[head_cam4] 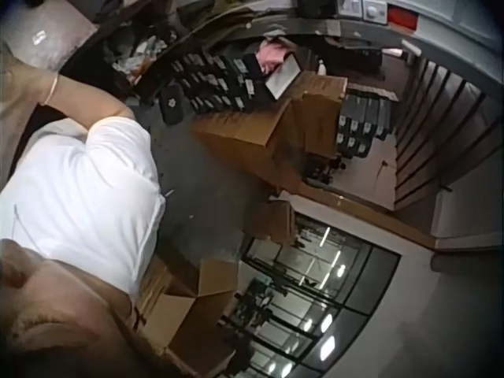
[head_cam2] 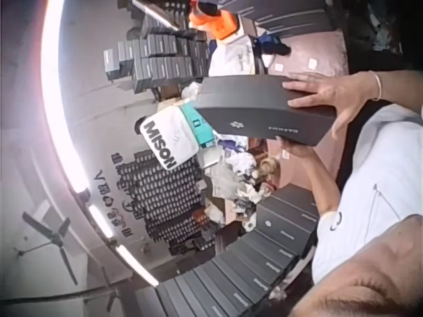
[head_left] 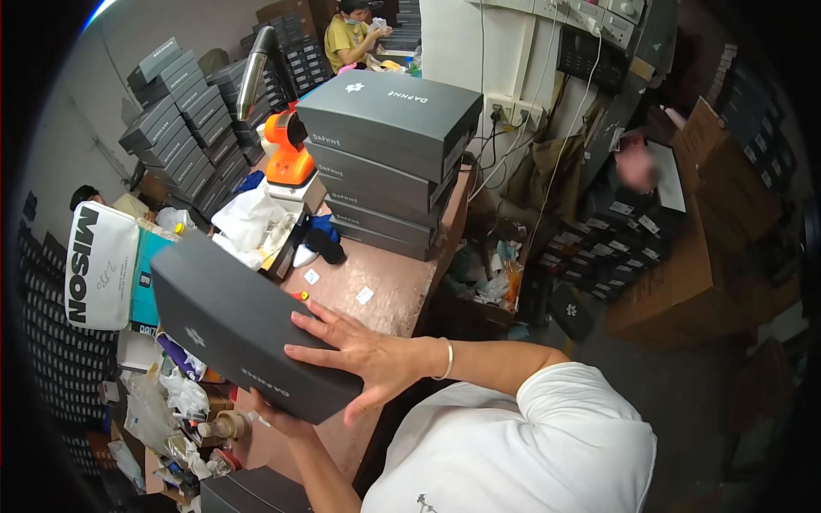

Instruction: Inspecting, wrapping in tissue, and placing high-heeled shoes into shoe boxes.

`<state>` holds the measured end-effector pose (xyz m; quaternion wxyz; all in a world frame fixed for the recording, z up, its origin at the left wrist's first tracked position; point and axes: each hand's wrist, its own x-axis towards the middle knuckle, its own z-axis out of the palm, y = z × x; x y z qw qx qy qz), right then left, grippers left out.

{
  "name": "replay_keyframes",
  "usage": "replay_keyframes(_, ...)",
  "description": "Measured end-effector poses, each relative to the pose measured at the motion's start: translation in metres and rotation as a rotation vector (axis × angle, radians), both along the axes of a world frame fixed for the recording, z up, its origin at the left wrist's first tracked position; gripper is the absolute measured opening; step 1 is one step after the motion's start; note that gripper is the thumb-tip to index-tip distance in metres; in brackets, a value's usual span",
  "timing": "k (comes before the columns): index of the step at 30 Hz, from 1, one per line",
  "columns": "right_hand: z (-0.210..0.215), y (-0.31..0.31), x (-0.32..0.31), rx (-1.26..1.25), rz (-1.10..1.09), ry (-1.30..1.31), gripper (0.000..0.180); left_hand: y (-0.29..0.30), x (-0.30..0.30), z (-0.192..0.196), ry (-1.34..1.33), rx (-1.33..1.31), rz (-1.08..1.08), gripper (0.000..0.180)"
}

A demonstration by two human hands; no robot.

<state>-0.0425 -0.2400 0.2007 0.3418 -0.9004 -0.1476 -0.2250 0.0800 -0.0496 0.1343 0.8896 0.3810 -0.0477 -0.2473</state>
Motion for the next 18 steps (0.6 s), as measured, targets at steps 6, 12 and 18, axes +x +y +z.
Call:
replay_keyframes(6,0.083,-0.114,-0.036,-0.050,-0.205,-0.495,0.086,-0.111,0.008,0.110,-0.355,-0.189,-0.296,0.052)
replay_keyframes(12,0.163,-0.257,-0.052,0.414,-0.238,-0.402,0.062,-0.268,-0.016,0.190,-0.539,-0.039,-0.427,0.072)
replay_keyframes(18,0.121,-0.377,-0.035,0.812,-0.104,-0.082,0.074,-0.349,-0.047,0.127,-0.475,0.224,-0.281,0.081)
